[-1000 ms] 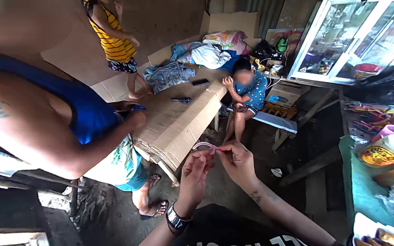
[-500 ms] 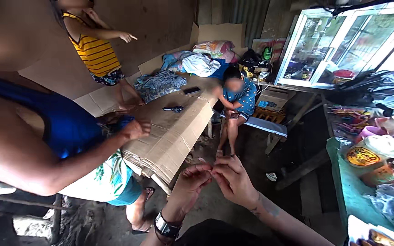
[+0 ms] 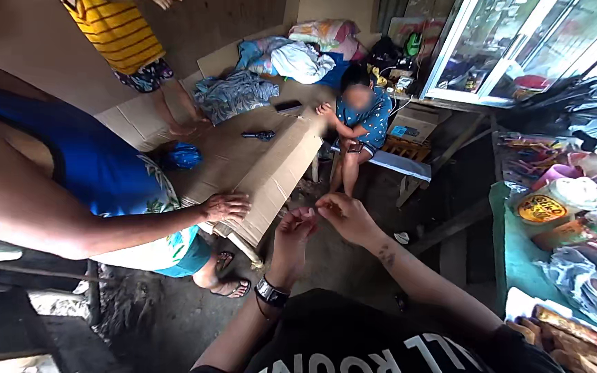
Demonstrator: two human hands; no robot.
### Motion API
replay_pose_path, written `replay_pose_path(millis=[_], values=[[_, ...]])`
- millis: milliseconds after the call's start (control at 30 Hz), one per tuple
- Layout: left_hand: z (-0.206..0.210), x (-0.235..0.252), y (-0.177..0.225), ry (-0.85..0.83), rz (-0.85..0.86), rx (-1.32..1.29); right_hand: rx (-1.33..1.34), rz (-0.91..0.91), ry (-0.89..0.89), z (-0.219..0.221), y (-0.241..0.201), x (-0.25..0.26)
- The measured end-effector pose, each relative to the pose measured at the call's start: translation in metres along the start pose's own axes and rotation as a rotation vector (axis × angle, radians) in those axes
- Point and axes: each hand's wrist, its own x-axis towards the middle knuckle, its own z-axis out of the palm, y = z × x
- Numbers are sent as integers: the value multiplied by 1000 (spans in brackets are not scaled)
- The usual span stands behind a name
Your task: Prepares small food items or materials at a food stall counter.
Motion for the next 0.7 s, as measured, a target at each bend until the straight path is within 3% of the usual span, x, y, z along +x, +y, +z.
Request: replay_pose_path(millis=[133, 400, 533, 700], values=[[4, -8, 19, 4, -104, -221, -45, -332, 264, 19, 15, -19], [13, -20, 30, -115, -178, -256, -304, -544, 466, 12, 10, -31], [14, -23, 28, -237, -193, -257, -345, -501, 515, 14, 10, -35], [17, -27, 21, -243, -187, -222, 151, -185, 323, 18, -3, -46]])
